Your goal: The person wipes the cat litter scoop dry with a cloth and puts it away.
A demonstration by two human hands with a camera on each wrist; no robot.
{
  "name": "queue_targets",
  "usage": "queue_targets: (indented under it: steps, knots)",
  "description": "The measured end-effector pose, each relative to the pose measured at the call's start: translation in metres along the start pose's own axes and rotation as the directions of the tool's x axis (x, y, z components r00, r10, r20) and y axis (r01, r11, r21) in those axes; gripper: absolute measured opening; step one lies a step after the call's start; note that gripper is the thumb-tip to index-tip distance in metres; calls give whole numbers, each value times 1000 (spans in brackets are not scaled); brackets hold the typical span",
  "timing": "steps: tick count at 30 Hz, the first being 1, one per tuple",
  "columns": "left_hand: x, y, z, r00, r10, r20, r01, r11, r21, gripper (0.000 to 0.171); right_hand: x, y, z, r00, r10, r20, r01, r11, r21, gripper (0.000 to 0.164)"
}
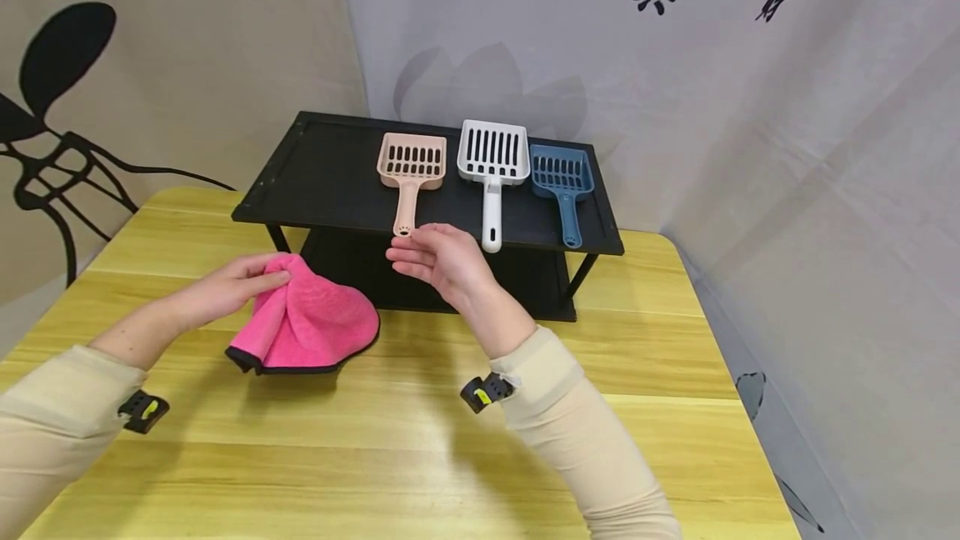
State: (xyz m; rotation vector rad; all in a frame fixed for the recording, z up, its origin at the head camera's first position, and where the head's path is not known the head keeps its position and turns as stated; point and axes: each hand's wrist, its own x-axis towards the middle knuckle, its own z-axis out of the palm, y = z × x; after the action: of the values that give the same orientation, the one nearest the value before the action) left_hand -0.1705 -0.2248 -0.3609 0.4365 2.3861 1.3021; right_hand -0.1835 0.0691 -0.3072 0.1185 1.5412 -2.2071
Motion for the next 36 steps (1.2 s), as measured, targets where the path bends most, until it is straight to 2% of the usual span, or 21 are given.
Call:
queue_targets:
  steps: [7,11,14,18,22,25,28,30,33,36]
  knots:
    - [-1,2,0,1000,-1,-9,1,1000,-2,39,-3,-3,1,1000,-18,-7,18,999,50,13]
    - [-2,2,0,1000,2,-20,-1,1000,3,39,-7,-4,-2,1000,-4,4,4,1000,25,7]
    - [-4,2,-2,1000,-6,-28,7,1000,6,39,-11,-3,-6,999,1,33,-1,1000,-15,8]
    - [-7,0,-6,999,-26,-46,26,1000,15,42,-21,3,-16,993,8,121,-1,998,-59,19]
    - [-14,-5,-15,995,-40,-87,44,998,43,43,-32,14,-31,968,40,249,-11,993,-115,27]
    - [-21,-11,-26,991,-27,-128,35,997,66,39,-40,25,-46,949,89,303,-35,983,-179,26]
    - [-30,-15,-40,986,-21,-163,38,994,103,38,-45,36,-64,938,142,315,-67,969,-239,23]
    - [-36,-18,-49,982,-39,-182,62,991,119,39,-47,42,-77,933,161,321,-80,964,-252,24]
    - [-43,-23,-59,979,-49,-200,83,982,167,42,-50,49,-99,928,161,337,-86,970,-226,30]
    - [-47,-26,-61,974,-42,-222,92,971,220,41,-50,53,-117,930,146,338,-88,980,-181,34]
